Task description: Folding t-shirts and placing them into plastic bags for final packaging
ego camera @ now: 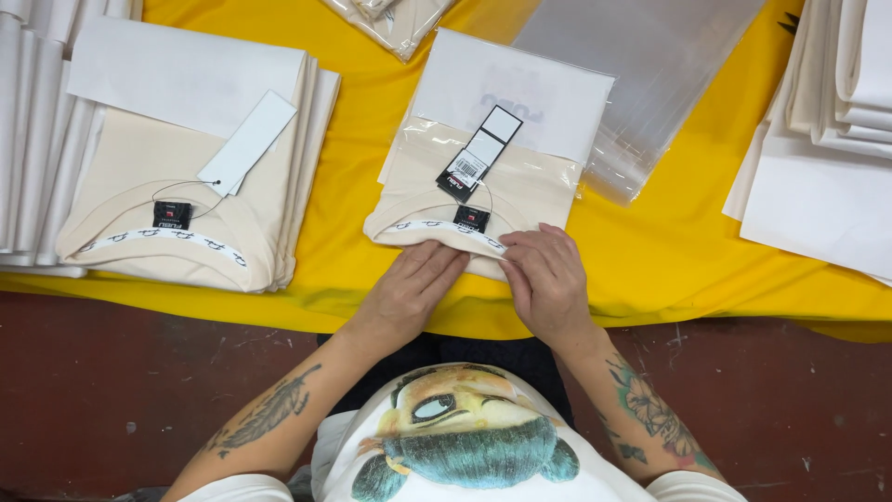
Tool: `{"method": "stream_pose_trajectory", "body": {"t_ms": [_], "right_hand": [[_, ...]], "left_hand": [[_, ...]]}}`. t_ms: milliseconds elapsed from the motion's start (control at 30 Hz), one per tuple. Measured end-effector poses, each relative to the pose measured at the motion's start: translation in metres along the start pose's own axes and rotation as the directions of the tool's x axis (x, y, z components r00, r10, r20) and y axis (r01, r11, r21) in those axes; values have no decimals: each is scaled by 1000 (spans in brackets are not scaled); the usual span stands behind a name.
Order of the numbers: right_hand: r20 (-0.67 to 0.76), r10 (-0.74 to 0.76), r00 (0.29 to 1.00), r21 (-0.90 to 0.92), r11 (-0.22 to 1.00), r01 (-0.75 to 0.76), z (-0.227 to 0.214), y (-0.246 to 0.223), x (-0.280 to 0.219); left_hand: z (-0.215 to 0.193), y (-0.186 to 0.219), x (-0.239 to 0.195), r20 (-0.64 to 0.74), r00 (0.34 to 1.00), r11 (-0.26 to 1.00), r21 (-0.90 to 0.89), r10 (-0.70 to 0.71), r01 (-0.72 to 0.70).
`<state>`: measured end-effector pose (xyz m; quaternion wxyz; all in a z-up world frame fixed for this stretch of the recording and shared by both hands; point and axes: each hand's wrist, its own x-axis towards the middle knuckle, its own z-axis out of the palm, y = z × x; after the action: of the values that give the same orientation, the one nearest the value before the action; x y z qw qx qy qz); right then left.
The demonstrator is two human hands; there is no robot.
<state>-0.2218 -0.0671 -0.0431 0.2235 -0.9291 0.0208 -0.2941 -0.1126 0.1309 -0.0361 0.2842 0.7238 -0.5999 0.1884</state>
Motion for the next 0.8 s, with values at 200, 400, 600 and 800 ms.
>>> {"method": "stream_pose_trajectory", "body": {"t_ms": [200,400,600,800], "right_hand": [[-3,-11,1000,174,985,11,-3,-11,9],[7,8,1000,181,983,-9,-2,-10,10],[10,-95,995,147,985,93,4,1,2],[52,-142,989,110,985,136,11,22,-2]], "left_hand": [[29,-7,3,44,989,986,98,-141,136],[38,-6,30,78,948,951,44,-310,307],[66,-18,24,238,901,928,9,-363,371],[48,-10,42,167,895,910,46,-413,411]]}}
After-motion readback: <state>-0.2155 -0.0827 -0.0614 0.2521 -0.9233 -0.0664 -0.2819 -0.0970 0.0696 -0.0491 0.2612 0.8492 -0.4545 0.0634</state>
